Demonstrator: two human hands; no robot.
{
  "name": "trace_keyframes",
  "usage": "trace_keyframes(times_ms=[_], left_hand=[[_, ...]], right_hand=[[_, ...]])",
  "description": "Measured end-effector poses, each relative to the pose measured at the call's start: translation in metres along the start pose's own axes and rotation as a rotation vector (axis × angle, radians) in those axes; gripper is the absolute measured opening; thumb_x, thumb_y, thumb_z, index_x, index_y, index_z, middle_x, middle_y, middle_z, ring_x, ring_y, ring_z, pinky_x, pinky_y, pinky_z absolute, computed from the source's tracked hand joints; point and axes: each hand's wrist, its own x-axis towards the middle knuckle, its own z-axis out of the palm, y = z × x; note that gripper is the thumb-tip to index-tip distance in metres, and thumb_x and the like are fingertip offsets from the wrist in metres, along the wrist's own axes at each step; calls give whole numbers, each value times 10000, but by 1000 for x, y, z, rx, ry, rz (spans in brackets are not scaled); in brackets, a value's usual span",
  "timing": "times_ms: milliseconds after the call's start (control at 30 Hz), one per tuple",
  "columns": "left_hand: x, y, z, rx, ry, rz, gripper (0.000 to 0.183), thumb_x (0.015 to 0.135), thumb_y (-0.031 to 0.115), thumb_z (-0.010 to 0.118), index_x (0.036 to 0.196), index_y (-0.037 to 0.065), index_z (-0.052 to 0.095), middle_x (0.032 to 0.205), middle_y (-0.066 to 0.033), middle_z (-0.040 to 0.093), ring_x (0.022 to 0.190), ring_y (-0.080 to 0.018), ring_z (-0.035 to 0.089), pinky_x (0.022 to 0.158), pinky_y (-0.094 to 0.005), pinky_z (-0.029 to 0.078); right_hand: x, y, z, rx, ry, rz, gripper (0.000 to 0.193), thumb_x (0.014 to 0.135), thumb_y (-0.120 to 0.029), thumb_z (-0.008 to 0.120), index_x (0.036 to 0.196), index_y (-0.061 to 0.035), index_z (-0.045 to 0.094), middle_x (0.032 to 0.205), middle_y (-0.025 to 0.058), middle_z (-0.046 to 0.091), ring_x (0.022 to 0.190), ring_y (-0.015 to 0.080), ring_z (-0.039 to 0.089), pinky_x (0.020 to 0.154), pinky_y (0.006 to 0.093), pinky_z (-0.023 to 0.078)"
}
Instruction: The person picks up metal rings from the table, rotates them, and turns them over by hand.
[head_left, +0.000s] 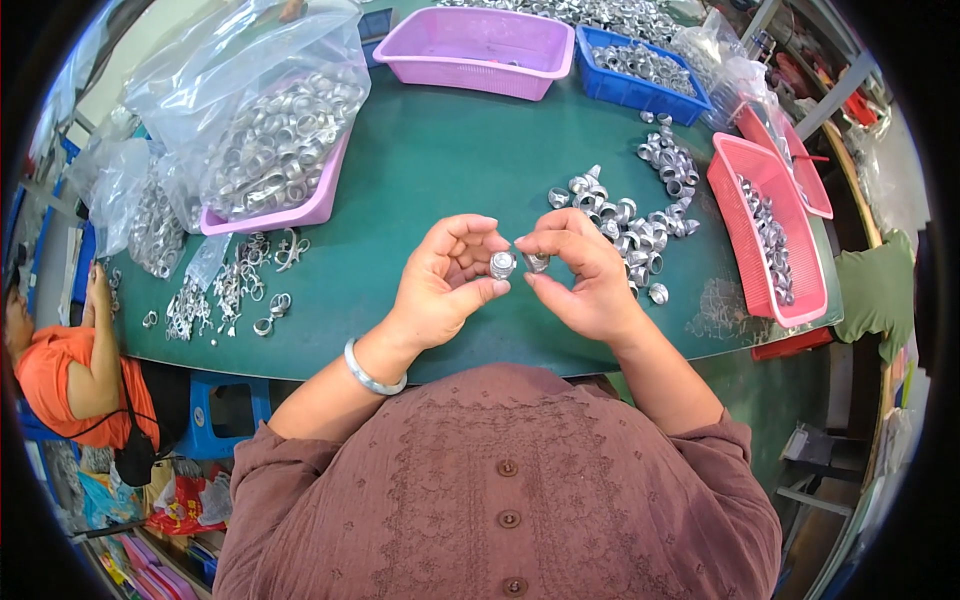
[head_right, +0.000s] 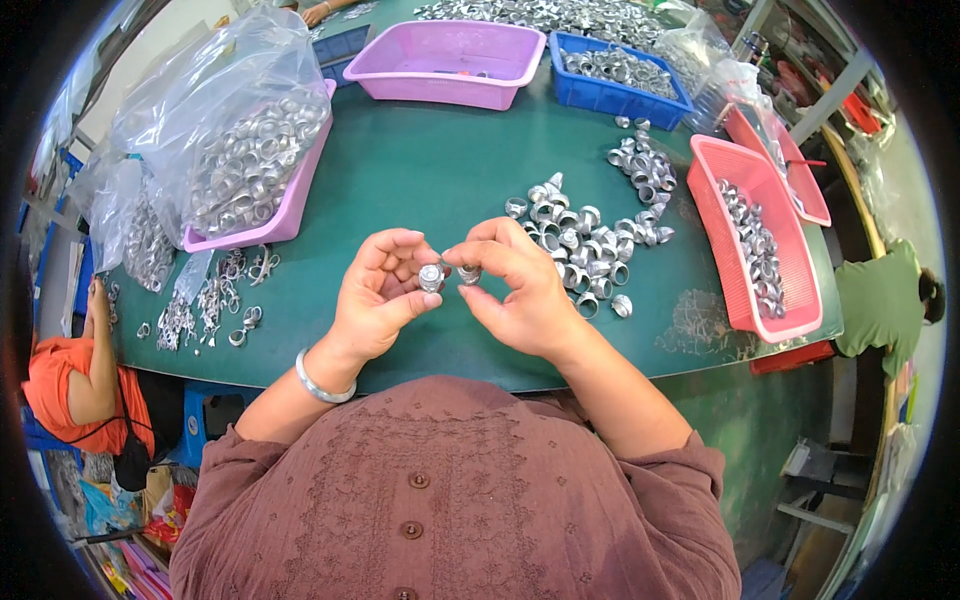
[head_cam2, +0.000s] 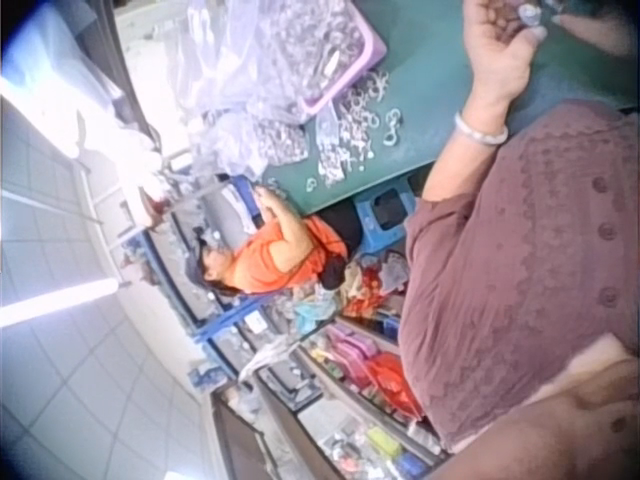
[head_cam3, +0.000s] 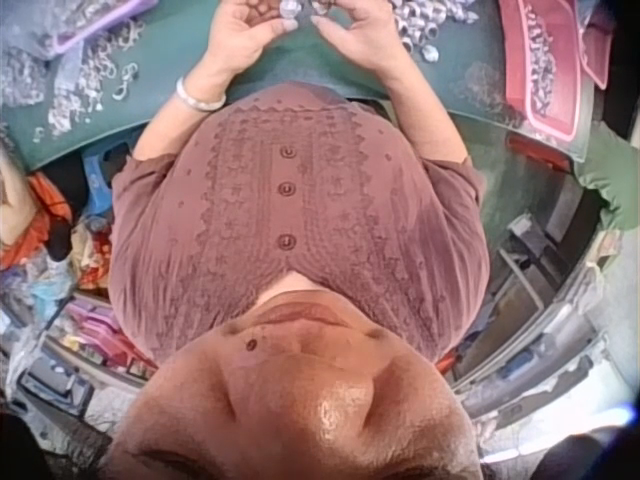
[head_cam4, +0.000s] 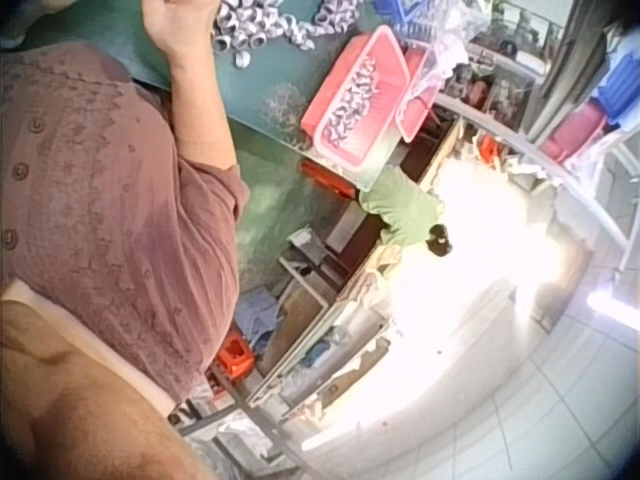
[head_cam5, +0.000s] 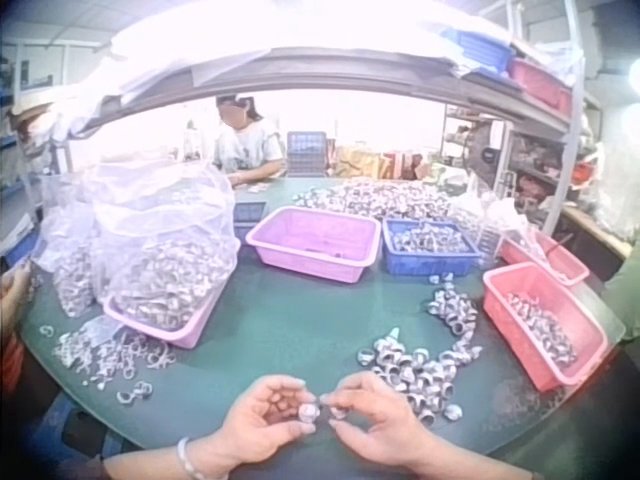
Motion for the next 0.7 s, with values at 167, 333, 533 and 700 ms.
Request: trace_keyframes(times_ms=[167, 333, 533, 700], left_hand=[[0, -2, 0, 91, -50, 82, 540, 721, -136, 601, 1188, 61, 414, 1041, -84, 526, 991, -169, 541, 834, -289, 479], [0, -4, 0, 91, -64, 95, 545, 724, -142, 593, 1196, 59, 412, 1050, -88, 527, 998, -171, 539, 842, -292, 479], [-1, -3, 1, 86, -56, 78, 546, 730, -140, 585, 1207, 57, 408, 1061, -91, 524, 1002, -173, 539, 837, -290, 480], [-1, 1, 2, 36, 1, -15, 480, 766, -80, 590, 1200, 40, 425, 1054, -94, 538, 956, -179, 564, 807, -285, 490]], right_hand=[[-3, 0, 11, 114, 73, 93, 553, 649, 85, 637, 1162, -46, 479, 834, 70, 497, 736, 182, 517, 664, 288, 447], [-4, 5, 12, 113, 74, 56, 616, 645, 99, 635, 1207, -54, 433, 811, 68, 485, 710, 179, 508, 648, 283, 447], [-5, 2, 10, 85, 58, 69, 586, 652, 97, 638, 1185, -39, 438, 823, 68, 491, 726, 173, 515, 654, 281, 450], [-11, 4, 12, 491, 74, 287, 459, 711, 79, 631, 1128, -12, 459, 910, 60, 524, 837, 141, 543, 711, 268, 473]])
